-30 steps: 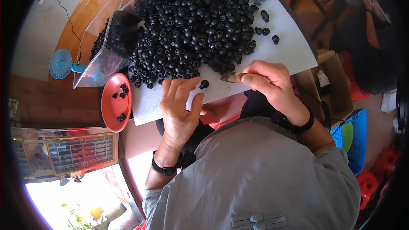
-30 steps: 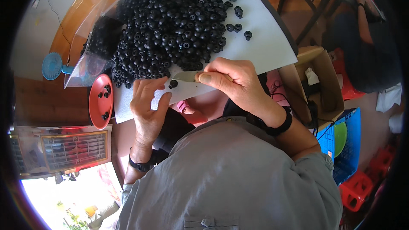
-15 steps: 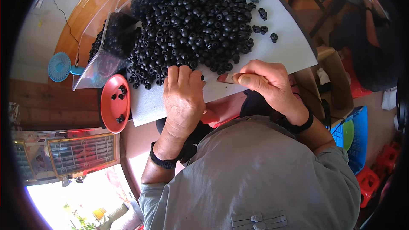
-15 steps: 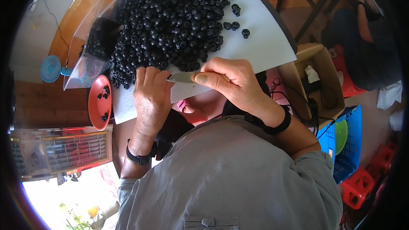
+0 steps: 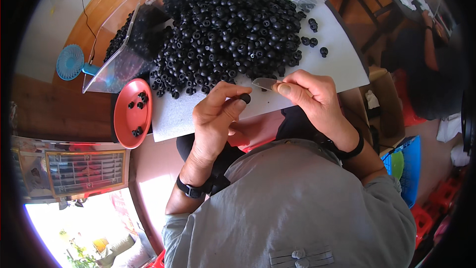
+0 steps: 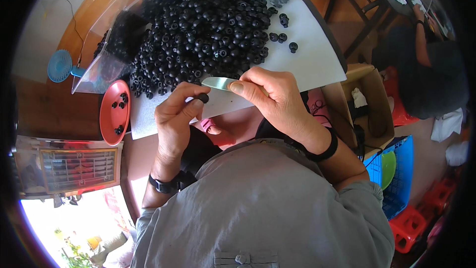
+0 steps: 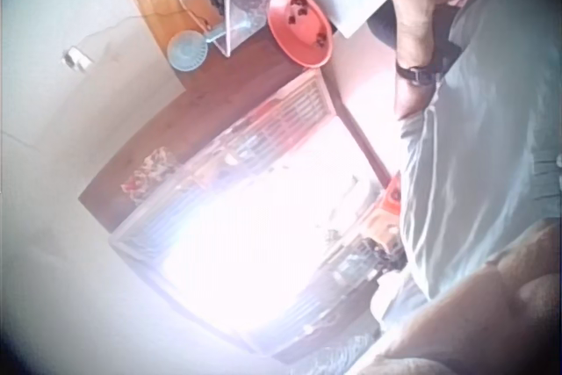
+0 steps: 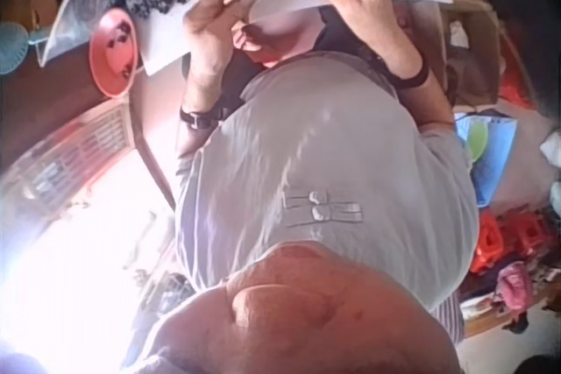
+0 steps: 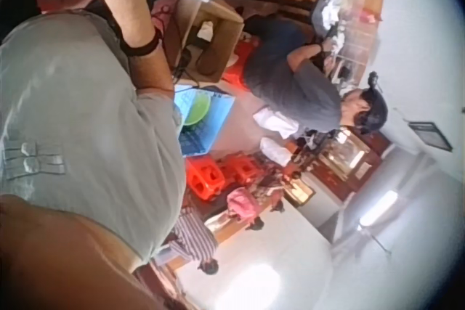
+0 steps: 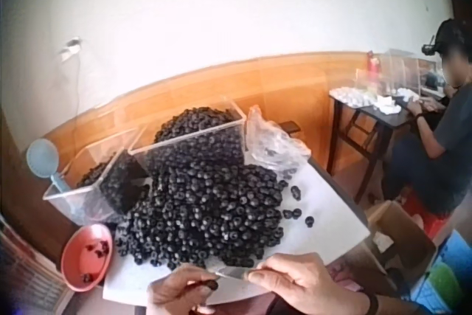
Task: Trimming or cleaning small black shoe components using a small knife.
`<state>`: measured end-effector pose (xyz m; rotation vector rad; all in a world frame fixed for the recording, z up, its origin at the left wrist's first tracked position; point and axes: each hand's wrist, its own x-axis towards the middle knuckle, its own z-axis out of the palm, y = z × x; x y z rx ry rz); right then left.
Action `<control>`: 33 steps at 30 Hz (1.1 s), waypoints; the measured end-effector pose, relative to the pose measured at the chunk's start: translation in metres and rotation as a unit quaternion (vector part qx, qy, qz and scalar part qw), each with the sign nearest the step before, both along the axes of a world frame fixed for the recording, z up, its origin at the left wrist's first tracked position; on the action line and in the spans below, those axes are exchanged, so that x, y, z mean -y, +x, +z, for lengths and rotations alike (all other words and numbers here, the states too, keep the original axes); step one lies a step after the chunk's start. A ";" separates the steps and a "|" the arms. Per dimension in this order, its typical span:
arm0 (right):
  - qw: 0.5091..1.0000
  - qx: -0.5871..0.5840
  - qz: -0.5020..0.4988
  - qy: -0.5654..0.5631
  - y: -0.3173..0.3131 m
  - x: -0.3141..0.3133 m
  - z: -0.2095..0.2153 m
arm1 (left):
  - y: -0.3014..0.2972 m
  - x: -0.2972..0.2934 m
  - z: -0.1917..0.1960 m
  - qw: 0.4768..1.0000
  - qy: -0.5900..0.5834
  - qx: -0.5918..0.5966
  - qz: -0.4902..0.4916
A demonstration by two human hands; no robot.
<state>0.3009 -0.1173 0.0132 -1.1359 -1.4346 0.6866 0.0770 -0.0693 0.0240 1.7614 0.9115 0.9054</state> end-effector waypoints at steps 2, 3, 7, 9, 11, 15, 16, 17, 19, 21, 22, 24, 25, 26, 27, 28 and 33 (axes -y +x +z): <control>1.000 0.009 -0.005 0.003 -0.002 -0.001 0.000 | -0.002 0.000 -0.004 0.982 -0.136 0.128 -0.021; 1.000 0.026 -0.008 0.008 -0.005 -0.001 0.000 | -0.003 0.000 -0.009 0.973 -0.151 0.172 -0.033; 0.995 0.098 -0.020 0.016 -0.009 -0.002 0.001 | -0.003 0.000 -0.019 0.940 -0.202 0.271 -0.054; 0.994 0.105 -0.024 0.011 -0.009 -0.002 0.002 | -0.003 -0.001 -0.018 0.926 -0.233 0.289 -0.071; 0.994 0.109 -0.026 0.006 -0.011 -0.003 0.001 | -0.002 -0.001 -0.020 0.925 -0.227 0.298 -0.066; 0.991 0.128 -0.034 0.015 -0.012 -0.004 0.000 | -0.001 -0.001 -0.022 0.923 -0.215 0.312 -0.065; 0.991 0.131 -0.037 0.010 -0.012 -0.005 0.000 | -0.001 -0.001 -0.023 0.923 -0.216 0.313 -0.064; 0.991 0.132 -0.036 0.009 -0.013 -0.005 0.000 | -0.001 -0.001 -0.023 0.924 -0.212 0.310 -0.067; 0.986 0.162 -0.045 0.016 -0.014 -0.005 0.002 | -0.001 -0.002 -0.024 0.926 -0.208 0.308 -0.070; 0.985 0.165 -0.045 0.014 -0.015 -0.004 0.002 | -0.003 -0.003 -0.025 0.920 -0.216 0.315 -0.086; 0.985 0.168 -0.045 0.013 -0.015 -0.004 0.002 | -0.003 -0.002 -0.025 0.920 -0.217 0.315 -0.085; 0.984 0.174 -0.041 0.013 -0.014 -0.004 0.004 | -0.003 -0.001 -0.024 0.925 -0.210 0.306 -0.078; 0.983 0.179 -0.039 0.015 -0.014 -0.004 0.004 | -0.003 -0.001 -0.025 0.925 -0.211 0.306 -0.078; 0.983 0.180 -0.038 0.014 -0.014 -0.005 0.004 | -0.003 -0.001 -0.026 0.927 -0.205 0.305 -0.079; 0.983 0.180 -0.035 0.017 -0.013 -0.005 0.003 | -0.003 -0.001 -0.027 0.928 -0.199 0.304 -0.079; 0.983 0.180 -0.032 0.019 -0.013 -0.005 0.003 | -0.002 0.000 -0.026 0.928 -0.200 0.305 -0.078; 0.980 0.194 -0.025 0.022 -0.012 -0.006 0.001 | 0.000 0.002 -0.025 0.940 -0.177 0.287 -0.047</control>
